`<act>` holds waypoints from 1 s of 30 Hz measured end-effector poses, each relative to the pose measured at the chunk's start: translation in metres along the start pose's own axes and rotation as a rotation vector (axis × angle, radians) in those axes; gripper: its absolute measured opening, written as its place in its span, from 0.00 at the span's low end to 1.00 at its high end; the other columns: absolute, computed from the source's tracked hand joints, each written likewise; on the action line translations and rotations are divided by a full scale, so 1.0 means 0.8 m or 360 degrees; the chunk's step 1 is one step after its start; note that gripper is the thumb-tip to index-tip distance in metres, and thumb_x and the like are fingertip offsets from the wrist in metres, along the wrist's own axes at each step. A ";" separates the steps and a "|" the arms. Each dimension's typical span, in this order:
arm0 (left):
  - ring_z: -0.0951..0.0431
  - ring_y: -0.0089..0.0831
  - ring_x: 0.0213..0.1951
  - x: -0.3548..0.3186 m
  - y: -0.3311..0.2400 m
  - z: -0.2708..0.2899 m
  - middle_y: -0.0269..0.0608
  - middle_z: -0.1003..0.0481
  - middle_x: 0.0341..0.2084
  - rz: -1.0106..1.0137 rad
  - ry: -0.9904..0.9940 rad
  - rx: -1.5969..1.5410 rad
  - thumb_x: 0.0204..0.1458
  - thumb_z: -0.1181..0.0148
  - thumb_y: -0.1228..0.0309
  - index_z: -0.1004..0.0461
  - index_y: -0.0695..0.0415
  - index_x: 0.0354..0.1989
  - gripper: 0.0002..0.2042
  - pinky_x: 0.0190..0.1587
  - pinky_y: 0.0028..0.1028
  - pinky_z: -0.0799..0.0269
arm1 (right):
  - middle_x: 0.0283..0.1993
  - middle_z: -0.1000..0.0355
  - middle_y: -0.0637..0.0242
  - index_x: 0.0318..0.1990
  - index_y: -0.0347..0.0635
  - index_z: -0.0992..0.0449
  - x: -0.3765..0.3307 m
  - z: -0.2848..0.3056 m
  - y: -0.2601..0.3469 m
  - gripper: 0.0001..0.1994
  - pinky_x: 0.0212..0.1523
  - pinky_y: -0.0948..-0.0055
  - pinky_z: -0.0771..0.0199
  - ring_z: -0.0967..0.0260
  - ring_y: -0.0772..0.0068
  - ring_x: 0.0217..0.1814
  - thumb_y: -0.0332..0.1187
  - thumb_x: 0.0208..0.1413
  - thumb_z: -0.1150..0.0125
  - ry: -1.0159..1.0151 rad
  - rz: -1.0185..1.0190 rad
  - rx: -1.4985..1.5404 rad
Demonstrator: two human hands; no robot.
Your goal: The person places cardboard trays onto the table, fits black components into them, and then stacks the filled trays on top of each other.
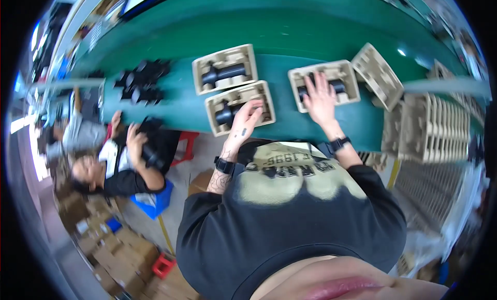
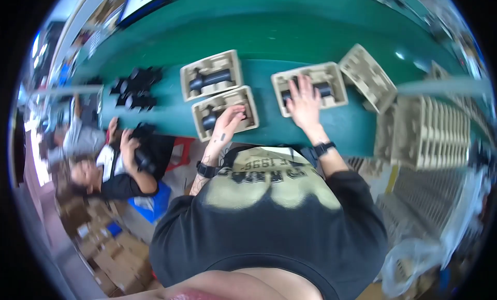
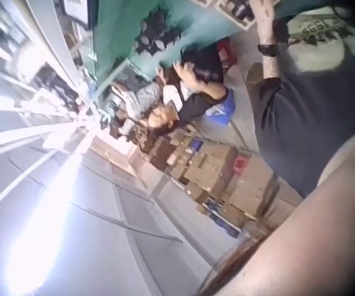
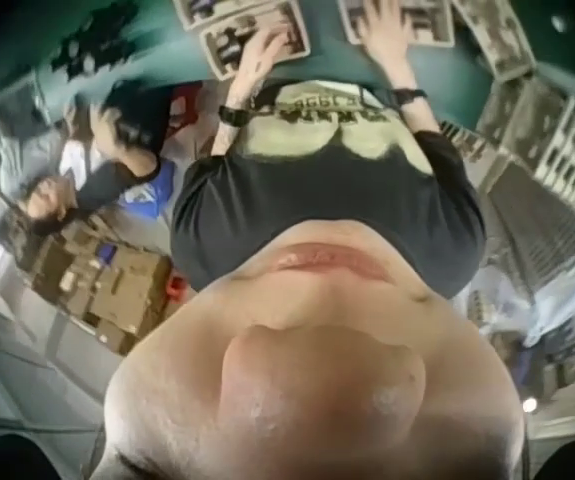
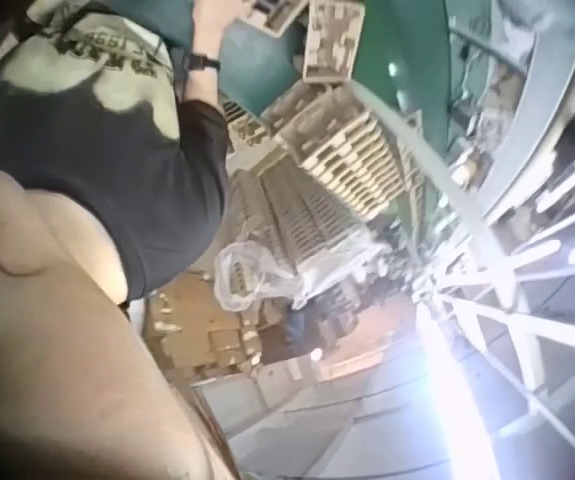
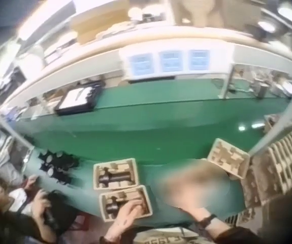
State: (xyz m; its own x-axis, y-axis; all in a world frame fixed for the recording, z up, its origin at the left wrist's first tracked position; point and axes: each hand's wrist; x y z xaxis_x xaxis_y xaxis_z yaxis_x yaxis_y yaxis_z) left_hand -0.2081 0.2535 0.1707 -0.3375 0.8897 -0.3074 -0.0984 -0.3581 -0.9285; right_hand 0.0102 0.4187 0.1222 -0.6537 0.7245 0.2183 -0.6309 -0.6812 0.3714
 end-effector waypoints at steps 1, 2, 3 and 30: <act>0.26 0.28 0.44 -0.005 -0.002 0.011 0.40 0.27 0.45 -0.0080 -0.0027 0.0141 0.59 0.50 0.70 0.32 0.61 0.50 0.13 0.46 0.26 0.31 | 0.70 0.51 0.60 0.60 0.53 0.35 -0.004 0.001 0.002 0.26 0.61 0.43 0.49 0.56 0.53 0.72 0.40 0.51 0.43 -0.0035 -0.0088 -0.0079; 0.26 0.28 0.44 -0.016 0.007 0.019 0.40 0.27 0.45 -0.0047 -0.0145 0.0135 0.59 0.50 0.70 0.32 0.61 0.50 0.13 0.46 0.26 0.31 | 0.70 0.51 0.60 0.60 0.53 0.35 -0.022 0.008 -0.007 0.26 0.61 0.44 0.49 0.57 0.54 0.72 0.40 0.51 0.43 0.0002 -0.0086 -0.0089; 0.26 0.28 0.43 -0.011 0.016 0.044 0.40 0.27 0.43 -0.0142 -0.0404 0.0213 0.58 0.49 0.71 0.31 0.61 0.50 0.13 0.45 0.26 0.30 | 0.70 0.51 0.60 0.60 0.53 0.35 -0.028 0.014 -0.012 0.26 0.61 0.45 0.50 0.58 0.54 0.73 0.40 0.50 0.43 0.0017 -0.0095 -0.0097; 0.34 0.38 0.51 -0.024 0.168 0.185 0.49 0.36 0.50 0.0129 -0.1821 0.0182 0.48 0.36 0.66 0.35 0.61 0.52 0.24 0.51 0.34 0.35 | 0.58 0.34 0.59 0.50 0.40 0.26 -0.042 0.086 0.013 0.14 0.61 0.67 0.41 0.39 0.61 0.62 0.29 0.58 0.48 -0.0398 -0.0754 0.0575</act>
State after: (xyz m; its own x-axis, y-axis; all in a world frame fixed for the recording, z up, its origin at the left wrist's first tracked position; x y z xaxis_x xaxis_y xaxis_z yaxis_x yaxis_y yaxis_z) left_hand -0.3532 0.1466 0.0824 -0.9926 0.1067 0.0579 -0.1023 -0.4781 -0.8723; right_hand 0.0544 0.3946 0.1812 -0.1945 0.9703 0.1437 -0.6181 -0.2350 0.7501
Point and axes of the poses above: each hand's wrist, its own x-axis towards the middle knuckle, its own z-axis out of the back of the hand, y = z × x
